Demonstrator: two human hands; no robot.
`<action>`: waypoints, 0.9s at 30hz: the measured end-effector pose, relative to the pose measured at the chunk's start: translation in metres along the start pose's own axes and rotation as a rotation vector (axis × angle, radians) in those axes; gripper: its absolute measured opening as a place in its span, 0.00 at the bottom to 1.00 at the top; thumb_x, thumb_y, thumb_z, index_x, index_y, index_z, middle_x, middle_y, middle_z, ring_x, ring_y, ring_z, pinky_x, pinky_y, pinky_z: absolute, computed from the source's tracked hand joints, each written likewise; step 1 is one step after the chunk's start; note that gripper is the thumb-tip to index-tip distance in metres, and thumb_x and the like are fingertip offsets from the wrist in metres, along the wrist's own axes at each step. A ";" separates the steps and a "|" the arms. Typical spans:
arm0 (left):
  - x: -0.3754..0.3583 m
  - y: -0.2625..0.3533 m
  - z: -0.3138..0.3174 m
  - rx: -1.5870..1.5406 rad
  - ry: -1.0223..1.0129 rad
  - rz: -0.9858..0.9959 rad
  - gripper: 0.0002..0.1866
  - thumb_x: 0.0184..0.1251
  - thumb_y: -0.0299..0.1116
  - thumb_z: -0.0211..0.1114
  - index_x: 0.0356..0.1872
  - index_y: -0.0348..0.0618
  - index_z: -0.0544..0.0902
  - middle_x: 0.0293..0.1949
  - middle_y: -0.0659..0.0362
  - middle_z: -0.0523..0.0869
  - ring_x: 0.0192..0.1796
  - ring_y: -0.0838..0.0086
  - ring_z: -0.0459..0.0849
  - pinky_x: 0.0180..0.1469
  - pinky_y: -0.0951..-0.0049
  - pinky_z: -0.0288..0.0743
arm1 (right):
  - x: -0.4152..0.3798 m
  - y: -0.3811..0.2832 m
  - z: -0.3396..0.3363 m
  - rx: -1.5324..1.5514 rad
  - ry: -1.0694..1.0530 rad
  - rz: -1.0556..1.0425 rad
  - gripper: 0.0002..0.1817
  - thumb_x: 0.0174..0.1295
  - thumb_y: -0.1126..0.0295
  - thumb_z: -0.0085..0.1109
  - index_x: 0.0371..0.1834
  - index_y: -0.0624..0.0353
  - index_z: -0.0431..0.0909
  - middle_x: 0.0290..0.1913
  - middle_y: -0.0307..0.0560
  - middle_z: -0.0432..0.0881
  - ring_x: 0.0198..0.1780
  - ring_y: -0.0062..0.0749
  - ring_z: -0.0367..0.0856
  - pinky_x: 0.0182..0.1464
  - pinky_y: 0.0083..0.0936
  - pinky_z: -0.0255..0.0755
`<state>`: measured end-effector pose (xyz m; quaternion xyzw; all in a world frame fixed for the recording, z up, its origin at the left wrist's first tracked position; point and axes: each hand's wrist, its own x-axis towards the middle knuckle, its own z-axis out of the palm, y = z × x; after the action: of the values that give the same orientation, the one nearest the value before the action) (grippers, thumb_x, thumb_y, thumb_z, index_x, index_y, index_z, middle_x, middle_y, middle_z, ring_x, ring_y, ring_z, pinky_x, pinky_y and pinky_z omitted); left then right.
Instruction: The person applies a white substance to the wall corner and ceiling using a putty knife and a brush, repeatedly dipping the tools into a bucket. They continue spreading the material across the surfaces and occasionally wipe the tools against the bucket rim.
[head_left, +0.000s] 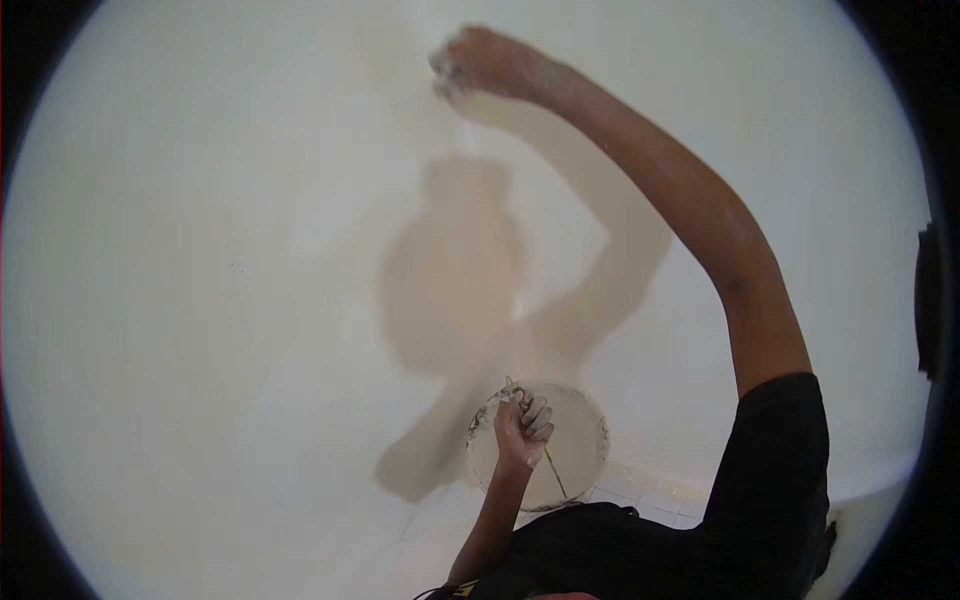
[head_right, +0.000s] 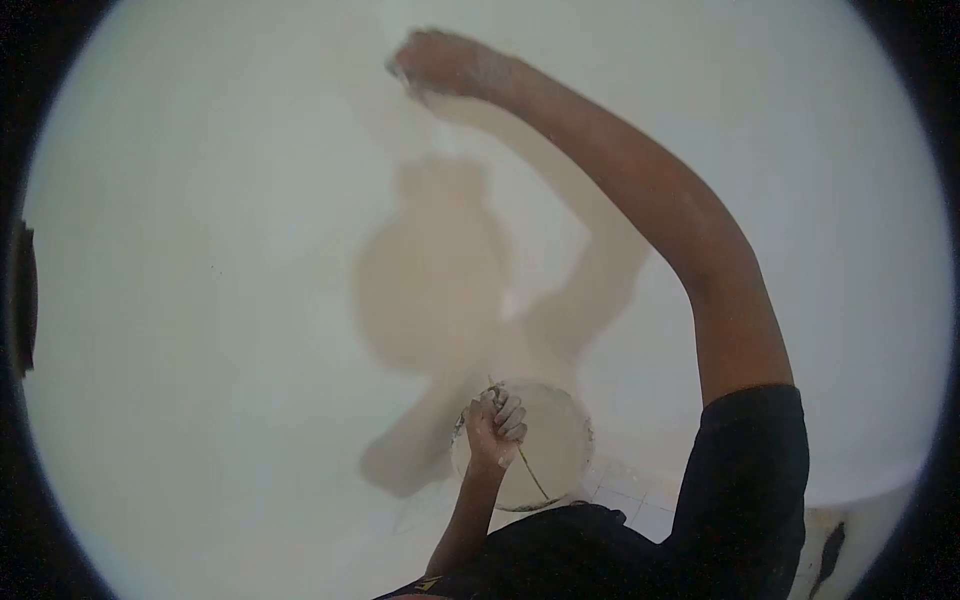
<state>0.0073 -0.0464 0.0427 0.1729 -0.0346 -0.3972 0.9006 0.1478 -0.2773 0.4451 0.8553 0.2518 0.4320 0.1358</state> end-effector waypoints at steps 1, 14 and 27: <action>0.000 0.001 -0.001 -0.002 0.004 -0.010 0.11 0.68 0.40 0.53 0.28 0.48 0.68 0.17 0.68 0.57 0.16 0.83 0.53 0.16 0.81 0.47 | 0.005 0.007 -0.010 -0.047 0.148 -0.032 0.11 0.53 0.67 0.60 0.37 0.59 0.74 0.35 0.56 0.80 0.41 0.51 0.80 0.42 0.43 0.75; 0.004 0.003 0.008 0.025 0.075 -0.030 0.11 0.68 0.40 0.53 0.27 0.50 0.67 0.17 0.69 0.57 0.16 0.83 0.53 0.16 0.82 0.47 | -0.112 -0.047 0.064 0.432 -0.304 0.268 0.09 0.65 0.68 0.45 0.43 0.53 0.75 0.36 0.52 0.79 0.42 0.42 0.80 0.43 0.37 0.76; 0.001 0.002 0.000 0.019 0.037 -0.025 0.12 0.68 0.41 0.54 0.25 0.50 0.68 0.15 0.68 0.57 0.15 0.83 0.53 0.15 0.82 0.47 | 0.019 0.024 -0.020 -0.015 0.046 0.084 0.12 0.54 0.62 0.60 0.37 0.56 0.78 0.30 0.52 0.80 0.35 0.49 0.80 0.41 0.40 0.73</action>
<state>0.0090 -0.0461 0.0431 0.1892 -0.0198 -0.4048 0.8944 0.1483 -0.2870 0.4803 0.8538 0.2153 0.4589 0.1182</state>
